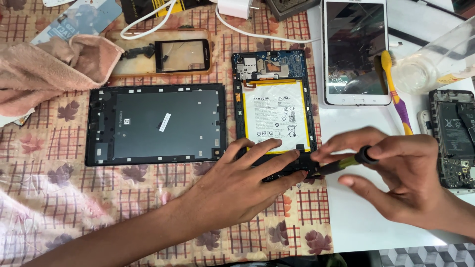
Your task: The person uses a screwdriver to remove screws from the bottom edge of a disassembled Samsung tablet. The back cover is set aside, and the internal battery and circuit board are visible. The person works methodically along the bottom edge, removing screws one by one.
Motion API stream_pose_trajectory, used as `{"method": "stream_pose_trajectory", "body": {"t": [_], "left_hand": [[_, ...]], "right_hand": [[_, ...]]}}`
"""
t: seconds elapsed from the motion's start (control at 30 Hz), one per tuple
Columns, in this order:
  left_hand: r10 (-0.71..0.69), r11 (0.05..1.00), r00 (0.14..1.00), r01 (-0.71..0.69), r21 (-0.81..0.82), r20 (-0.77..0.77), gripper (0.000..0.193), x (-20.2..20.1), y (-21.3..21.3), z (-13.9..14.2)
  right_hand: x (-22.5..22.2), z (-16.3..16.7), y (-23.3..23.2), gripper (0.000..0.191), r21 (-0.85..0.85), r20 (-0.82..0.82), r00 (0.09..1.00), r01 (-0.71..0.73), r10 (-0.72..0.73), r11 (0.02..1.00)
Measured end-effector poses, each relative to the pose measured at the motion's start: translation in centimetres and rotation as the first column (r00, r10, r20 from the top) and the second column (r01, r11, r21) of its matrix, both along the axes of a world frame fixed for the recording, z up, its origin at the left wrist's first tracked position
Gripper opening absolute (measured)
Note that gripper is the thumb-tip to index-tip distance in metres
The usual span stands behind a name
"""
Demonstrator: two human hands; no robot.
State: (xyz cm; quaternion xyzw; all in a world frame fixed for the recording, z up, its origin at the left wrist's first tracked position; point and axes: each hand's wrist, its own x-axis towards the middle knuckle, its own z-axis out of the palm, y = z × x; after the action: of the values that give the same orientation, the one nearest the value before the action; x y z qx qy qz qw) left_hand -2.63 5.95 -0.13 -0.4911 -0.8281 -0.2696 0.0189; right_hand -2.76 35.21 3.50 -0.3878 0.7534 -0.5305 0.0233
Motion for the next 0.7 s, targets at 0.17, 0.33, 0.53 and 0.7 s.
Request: {"method": "stream_pose_trajectory", "body": {"t": [0.17, 0.33, 0.53, 0.7], "left_hand": [[0.005, 1.0, 1.0, -0.005, -0.01, 0.001, 0.041, 0.0, 0.2, 0.0], [0.011, 1.0, 1.0, -0.011, -0.021, -0.005, 0.043, 0.1, 0.6, 0.1], [-0.023, 0.999, 1.0, 0.022, -0.048, -0.02, 0.042, -0.5, 1.1, 0.0], [-0.028, 0.998, 0.993, 0.021, -0.059, -0.111, 0.044, -0.9, 0.9, 0.0]], "right_hand": [[-0.1, 0.0, -0.2, 0.066, 0.002, -0.041, 0.994, 0.097, -0.097, 0.995], [0.0, 0.1, -0.4, 0.063, -0.058, 0.092, 0.995, -0.031, 0.036, 0.998], [0.1, -0.5, -1.1, 0.07, -0.052, -0.071, 0.993, 0.088, -0.092, 0.995], [-0.1, -1.5, -0.6, 0.063, -0.069, -0.05, 0.999, -0.01, 0.007, 0.998]]}}
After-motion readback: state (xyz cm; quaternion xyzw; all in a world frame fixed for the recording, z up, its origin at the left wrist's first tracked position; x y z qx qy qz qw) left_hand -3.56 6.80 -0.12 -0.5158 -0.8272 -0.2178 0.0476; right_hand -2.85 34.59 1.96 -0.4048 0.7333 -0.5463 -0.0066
